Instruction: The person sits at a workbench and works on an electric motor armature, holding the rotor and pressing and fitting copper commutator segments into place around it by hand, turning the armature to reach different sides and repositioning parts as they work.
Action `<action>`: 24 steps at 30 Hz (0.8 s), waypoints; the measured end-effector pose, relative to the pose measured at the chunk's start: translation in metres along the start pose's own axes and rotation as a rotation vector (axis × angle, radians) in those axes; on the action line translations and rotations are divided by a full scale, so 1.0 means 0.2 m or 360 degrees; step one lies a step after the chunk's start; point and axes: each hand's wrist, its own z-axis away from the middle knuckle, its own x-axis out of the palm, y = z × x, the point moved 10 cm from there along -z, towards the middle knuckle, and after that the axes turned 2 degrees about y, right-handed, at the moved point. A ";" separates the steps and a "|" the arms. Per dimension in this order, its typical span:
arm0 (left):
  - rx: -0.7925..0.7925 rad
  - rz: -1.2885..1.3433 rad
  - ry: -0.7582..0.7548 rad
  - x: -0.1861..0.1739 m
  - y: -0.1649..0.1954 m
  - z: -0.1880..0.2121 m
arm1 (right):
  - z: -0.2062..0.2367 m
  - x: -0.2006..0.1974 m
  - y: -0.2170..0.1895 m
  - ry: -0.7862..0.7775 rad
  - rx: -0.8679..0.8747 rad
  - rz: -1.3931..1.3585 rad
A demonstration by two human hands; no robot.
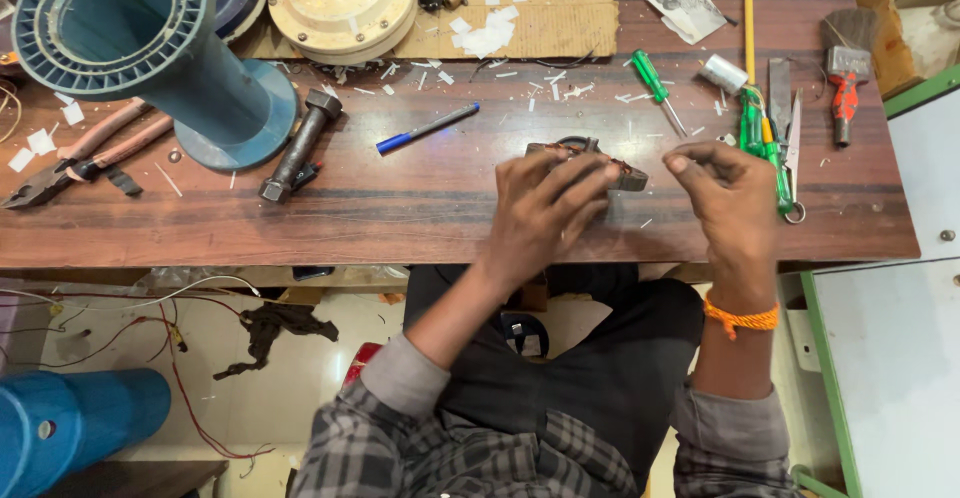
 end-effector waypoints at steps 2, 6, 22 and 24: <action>0.0103 0.0157 -0.0241 0.05 -0.05 -0.06 | 0.06 -0.03 -0.05 0.0020 0.0073 -0.0059; 0.0129 0.0348 -0.0433 0.10 -0.10 -0.10 | 0.18 0.04 -0.20 -0.0081 -0.0073 0.0050; 0.0589 -0.0015 -0.0309 0.01 -0.04 0.03 | 0.44 0.35 -0.28 -0.0019 -0.0680 0.0574; 0.0617 -0.0100 -0.0288 0.01 -0.03 0.05 | 0.45 0.30 -0.33 -0.0036 -0.0654 0.0715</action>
